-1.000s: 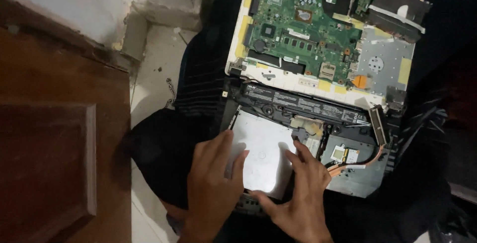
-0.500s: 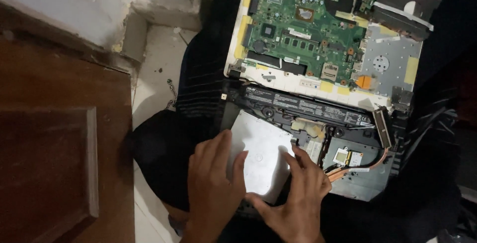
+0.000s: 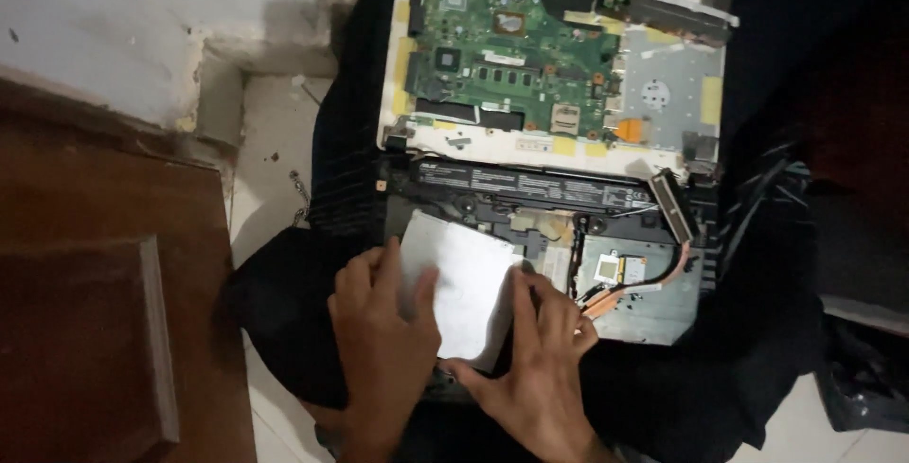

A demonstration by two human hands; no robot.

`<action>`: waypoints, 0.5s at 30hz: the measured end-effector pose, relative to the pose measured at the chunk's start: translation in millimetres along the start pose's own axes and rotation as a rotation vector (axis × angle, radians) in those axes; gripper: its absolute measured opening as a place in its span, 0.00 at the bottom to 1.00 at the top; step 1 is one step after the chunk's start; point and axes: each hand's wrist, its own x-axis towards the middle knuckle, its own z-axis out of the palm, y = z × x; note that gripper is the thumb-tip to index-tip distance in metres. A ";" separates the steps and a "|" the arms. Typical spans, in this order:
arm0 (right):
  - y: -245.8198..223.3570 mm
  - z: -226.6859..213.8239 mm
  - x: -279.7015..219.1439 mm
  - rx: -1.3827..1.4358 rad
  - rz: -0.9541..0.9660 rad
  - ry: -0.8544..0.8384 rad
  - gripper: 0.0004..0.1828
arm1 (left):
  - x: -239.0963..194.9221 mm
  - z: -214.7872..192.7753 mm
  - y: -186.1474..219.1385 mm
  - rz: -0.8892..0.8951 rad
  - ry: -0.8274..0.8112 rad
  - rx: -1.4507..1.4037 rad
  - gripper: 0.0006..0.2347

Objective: The person removes a hard drive from a disassembled laptop, then uses a screwdriver to unscrew and detach a metal bracket from the drive. They then reinsert the hard drive into the laptop chassis and use the screwdriver to secure it in place.

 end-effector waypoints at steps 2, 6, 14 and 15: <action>4.5 1.9 -1.7 0.030 -0.027 0.012 0.69 | 3.3 -12.3 6.0 -0.105 -0.069 -0.161 0.20; 14.3 -2.0 -7.9 0.186 -0.084 -0.012 0.67 | -0.5 -24.4 3.4 -0.221 -0.146 -0.483 0.13; 14.9 -64.2 -12.3 0.575 -0.016 -0.092 0.67 | -21.7 -40.6 9.0 -0.547 -0.313 -0.980 0.14; 9.8 -80.5 -10.2 0.705 0.089 -0.129 0.64 | -28.2 -35.6 6.2 -0.478 -0.261 -1.056 0.11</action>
